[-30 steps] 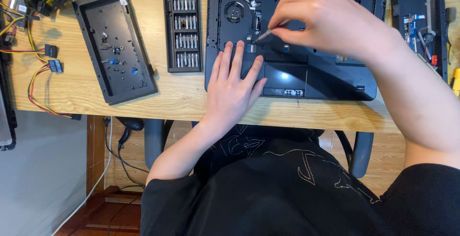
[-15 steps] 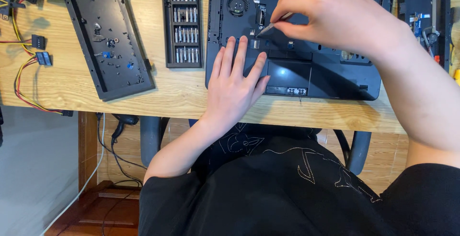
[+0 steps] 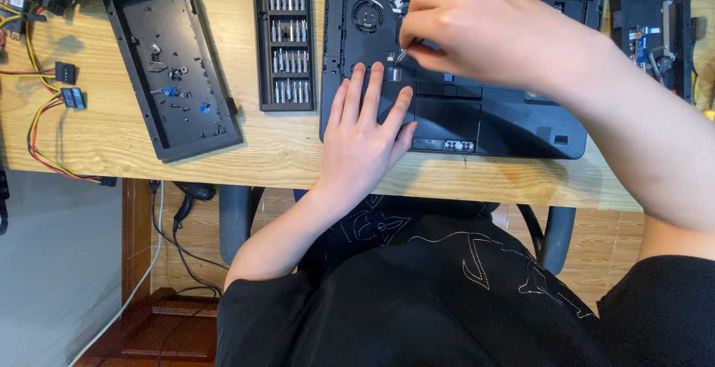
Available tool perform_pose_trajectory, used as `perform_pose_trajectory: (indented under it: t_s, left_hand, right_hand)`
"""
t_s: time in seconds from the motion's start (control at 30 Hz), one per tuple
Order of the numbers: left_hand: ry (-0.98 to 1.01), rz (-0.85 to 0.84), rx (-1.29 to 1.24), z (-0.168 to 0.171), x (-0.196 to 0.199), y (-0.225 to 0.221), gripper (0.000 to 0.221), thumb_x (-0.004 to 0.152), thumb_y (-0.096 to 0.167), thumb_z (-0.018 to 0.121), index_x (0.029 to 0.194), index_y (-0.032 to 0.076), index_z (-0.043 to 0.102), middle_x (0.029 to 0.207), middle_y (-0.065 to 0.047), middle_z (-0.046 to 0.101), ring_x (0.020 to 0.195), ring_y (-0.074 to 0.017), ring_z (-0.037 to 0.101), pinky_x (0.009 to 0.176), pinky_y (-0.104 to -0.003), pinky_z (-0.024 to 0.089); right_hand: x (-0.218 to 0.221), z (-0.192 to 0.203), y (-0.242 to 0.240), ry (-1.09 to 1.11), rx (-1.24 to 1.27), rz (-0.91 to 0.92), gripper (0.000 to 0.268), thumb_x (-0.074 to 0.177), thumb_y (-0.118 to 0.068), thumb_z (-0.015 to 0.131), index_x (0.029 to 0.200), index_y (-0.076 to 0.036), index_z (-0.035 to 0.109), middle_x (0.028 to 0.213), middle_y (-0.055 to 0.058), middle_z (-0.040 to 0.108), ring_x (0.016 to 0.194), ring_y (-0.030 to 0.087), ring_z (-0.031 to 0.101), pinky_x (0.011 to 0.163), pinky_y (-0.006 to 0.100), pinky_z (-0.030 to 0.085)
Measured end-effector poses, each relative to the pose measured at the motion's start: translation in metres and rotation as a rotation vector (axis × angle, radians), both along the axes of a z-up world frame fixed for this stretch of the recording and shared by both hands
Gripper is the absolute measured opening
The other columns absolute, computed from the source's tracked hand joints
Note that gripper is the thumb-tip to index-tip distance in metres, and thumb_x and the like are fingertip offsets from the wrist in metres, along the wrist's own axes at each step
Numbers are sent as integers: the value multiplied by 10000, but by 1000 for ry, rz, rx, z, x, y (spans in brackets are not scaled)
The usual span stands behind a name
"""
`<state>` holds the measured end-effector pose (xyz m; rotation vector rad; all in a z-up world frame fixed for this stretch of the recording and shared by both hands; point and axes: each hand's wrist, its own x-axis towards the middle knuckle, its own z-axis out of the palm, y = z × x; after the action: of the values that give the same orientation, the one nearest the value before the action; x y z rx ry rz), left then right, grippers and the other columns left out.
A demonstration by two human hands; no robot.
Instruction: Replacing internal components and reassembling a laptop chassis using a screwdriver.
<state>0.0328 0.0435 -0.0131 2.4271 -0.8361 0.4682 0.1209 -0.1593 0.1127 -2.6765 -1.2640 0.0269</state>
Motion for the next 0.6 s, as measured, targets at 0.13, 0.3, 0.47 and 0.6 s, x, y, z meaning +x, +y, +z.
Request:
perform_pose_trajectory:
  t_s: [0.13, 0.3, 0.47, 0.6]
  left_hand:
    - [-1, 3, -6, -1, -1, 0, 477, 925, 305, 812, 1328, 86, 680, 1474, -298, 507, 1416, -485, 453, 1180, -586, 397]
    - [-4, 1, -9, 0, 0, 0, 482, 915, 299, 810, 1327, 86, 680, 1469, -301, 508, 1407, -491, 458, 1175, -588, 397]
    - [-2, 2, 4, -3, 1, -1, 476, 911, 296, 805, 1322, 89, 684, 1467, -301, 510, 1407, -493, 458, 1175, -589, 395]
    - [-16, 0, 20, 0, 0, 0, 468, 914, 297, 797, 1319, 89, 687, 1470, -301, 512, 1409, -490, 458, 1175, -587, 394]
  right_hand:
    - [-1, 0, 10, -34, -31, 25, 131, 928, -131, 736, 975, -11, 715, 962, 132, 670, 930, 327, 686, 824, 424, 562]
    - [0, 3, 13, -39, -69, 50, 134, 915, -130, 727, 925, 0, 698, 916, 134, 652, 934, 335, 672, 826, 432, 552]
    - [0, 12, 25, -101, -199, 46, 148, 906, -142, 720, 946, -1, 702, 927, 127, 672, 961, 311, 706, 800, 404, 580]
    - [3, 19, 36, 8, -537, -150, 336, 1052, -350, 655, 966, -29, 707, 915, 136, 707, 884, 315, 736, 757, 390, 599]
